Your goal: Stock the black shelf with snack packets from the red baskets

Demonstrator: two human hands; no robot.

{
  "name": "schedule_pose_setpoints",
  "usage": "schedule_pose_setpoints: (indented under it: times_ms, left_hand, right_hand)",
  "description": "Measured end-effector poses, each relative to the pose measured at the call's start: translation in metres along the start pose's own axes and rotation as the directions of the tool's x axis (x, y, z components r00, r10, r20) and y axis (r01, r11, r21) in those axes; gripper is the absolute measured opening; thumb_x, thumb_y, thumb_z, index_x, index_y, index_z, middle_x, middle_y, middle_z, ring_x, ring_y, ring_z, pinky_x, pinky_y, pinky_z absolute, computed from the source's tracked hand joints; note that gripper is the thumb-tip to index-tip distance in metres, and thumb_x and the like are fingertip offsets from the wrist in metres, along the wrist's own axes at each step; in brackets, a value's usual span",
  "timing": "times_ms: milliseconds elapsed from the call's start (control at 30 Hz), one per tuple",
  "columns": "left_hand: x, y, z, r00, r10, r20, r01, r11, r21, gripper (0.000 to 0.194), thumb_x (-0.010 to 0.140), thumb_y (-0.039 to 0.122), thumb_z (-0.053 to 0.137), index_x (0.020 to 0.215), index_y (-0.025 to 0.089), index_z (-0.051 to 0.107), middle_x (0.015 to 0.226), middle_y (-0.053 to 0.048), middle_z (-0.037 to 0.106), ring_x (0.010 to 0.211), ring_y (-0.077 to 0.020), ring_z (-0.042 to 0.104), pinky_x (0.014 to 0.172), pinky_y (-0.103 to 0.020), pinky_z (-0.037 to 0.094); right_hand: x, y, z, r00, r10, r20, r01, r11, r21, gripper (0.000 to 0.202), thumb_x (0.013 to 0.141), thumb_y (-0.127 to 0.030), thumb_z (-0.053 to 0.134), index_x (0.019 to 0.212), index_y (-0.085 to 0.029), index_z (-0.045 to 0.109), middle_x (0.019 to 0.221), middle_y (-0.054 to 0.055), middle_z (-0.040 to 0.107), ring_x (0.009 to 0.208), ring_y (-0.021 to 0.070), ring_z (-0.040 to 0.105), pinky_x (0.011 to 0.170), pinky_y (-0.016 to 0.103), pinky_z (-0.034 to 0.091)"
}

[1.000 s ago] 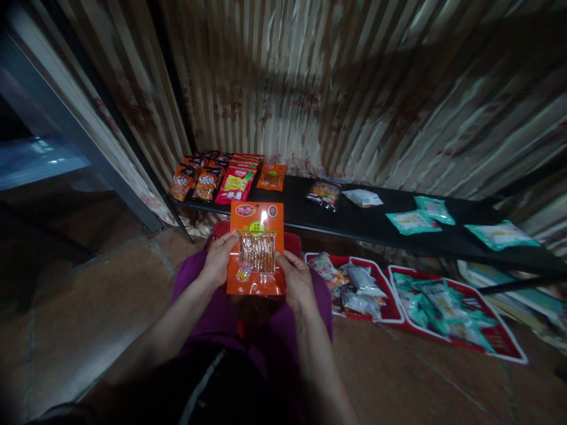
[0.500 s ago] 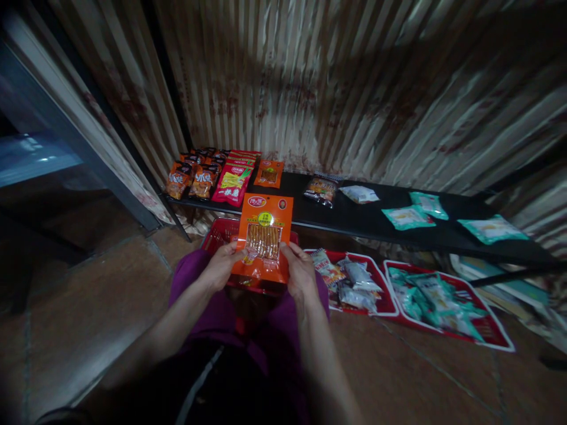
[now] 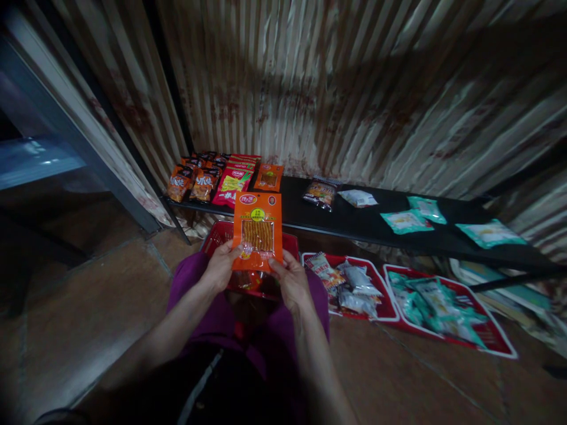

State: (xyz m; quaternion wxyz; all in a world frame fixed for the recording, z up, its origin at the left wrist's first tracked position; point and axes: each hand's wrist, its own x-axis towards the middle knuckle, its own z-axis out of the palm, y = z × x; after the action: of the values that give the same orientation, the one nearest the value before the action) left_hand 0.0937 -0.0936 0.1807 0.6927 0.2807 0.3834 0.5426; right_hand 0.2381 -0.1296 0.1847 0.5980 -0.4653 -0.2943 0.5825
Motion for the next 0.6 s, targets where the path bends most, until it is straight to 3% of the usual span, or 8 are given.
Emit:
schedule_pose_setpoints:
  times_ms: [233,433,600]
  left_hand:
    - [-0.006,0.006,0.002,0.995,-0.03,0.096,0.032,0.999,-0.028,0.029,0.055,0.021,0.074,0.081,0.014,0.066,0.075,-0.003,0.068,0.068,-0.014,0.062,0.07,-0.027,0.047]
    - [-0.005,0.0,-0.004,0.997,-0.075,0.033,0.074,0.997,0.027,0.027,0.054,0.016,0.069,0.081,0.014,0.066,0.07,-0.002,0.068,0.066,-0.0156,0.062,0.068,-0.028,0.047]
    - [-0.004,-0.004,-0.011,0.995,-0.083,0.064,0.077,0.994,0.083,0.022,0.054,0.015,0.066,0.076,0.015,0.067,0.068,-0.003,0.068,0.063,-0.0151,0.061,0.065,-0.027,0.046]
  right_hand:
    - [0.0,0.005,-0.007,0.999,0.022,-0.028,-0.022,1.0,0.006,0.033,0.052,-0.026,0.082,0.082,-0.022,0.07,0.083,-0.001,0.073,0.069,0.0134,0.065,0.065,0.025,0.052]
    - [0.001,0.012,-0.011,0.993,0.086,-0.076,-0.085,0.996,0.024,0.031,0.054,-0.029,0.082,0.082,-0.022,0.07,0.08,-0.001,0.073,0.069,0.0139,0.066,0.065,0.024,0.054]
    - [0.004,0.018,-0.011,0.989,0.092,-0.12,-0.082,0.993,0.081,0.029,0.055,-0.031,0.081,0.08,-0.022,0.07,0.079,-0.002,0.073,0.072,0.0149,0.067,0.067,0.025,0.054]
